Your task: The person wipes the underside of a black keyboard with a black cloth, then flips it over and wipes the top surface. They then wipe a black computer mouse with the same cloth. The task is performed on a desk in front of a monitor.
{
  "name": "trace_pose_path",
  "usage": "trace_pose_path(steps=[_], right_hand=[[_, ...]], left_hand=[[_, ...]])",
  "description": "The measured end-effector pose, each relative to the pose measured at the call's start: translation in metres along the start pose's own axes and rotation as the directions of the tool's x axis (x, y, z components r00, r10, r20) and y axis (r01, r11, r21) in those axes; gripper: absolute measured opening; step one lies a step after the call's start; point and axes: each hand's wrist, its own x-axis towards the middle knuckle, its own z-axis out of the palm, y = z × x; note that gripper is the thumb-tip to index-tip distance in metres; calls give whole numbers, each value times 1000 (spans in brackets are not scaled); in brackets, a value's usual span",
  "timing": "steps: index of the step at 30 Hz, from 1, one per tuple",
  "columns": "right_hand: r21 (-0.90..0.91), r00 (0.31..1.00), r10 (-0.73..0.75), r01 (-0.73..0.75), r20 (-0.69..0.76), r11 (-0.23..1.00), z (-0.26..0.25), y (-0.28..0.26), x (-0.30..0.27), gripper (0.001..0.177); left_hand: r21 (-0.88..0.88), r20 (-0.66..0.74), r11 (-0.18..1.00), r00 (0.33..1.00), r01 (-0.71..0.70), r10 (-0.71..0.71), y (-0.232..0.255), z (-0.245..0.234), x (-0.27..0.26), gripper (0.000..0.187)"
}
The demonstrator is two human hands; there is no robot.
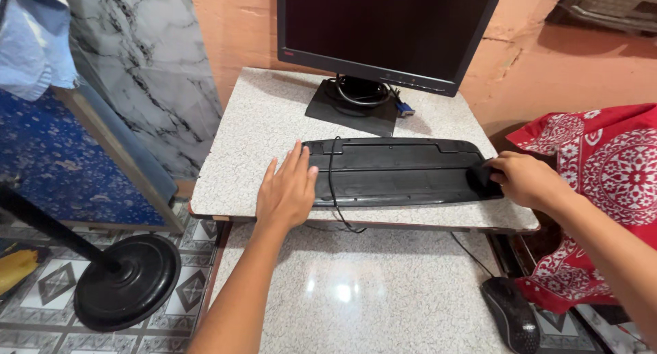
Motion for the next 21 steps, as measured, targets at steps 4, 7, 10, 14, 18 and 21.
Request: trace_pose_path(steps=[4,7,10,14,18,21], right_hand=[[110,990,-51,65,-128,992,6,-67,24,42],[232,994,-94,105,-56,967,13,-174,34,36],[279,954,-231,279,-193,919,3,-241,35,33],[263,948,-293,316,-124,911,-11,-248,42,32],[163,933,-301,334,-199,928,1,-185,35,32],[24,973,-161,167,-166,986,10,-119,20,50]], left_hand=[[56,-107,998,994,-1,7,-7,11,2,61],[72,-81,997,997,18,-12,-8,14,2,57],[108,-75,993,997,39,-31,-7,11,1,57],[137,-100,989,994,58,-45,-1,5,1,57],[148,-86,987,995,64,-51,0,6,-1,57],[143,-98,988,994,56,-42,1,6,-2,57]])
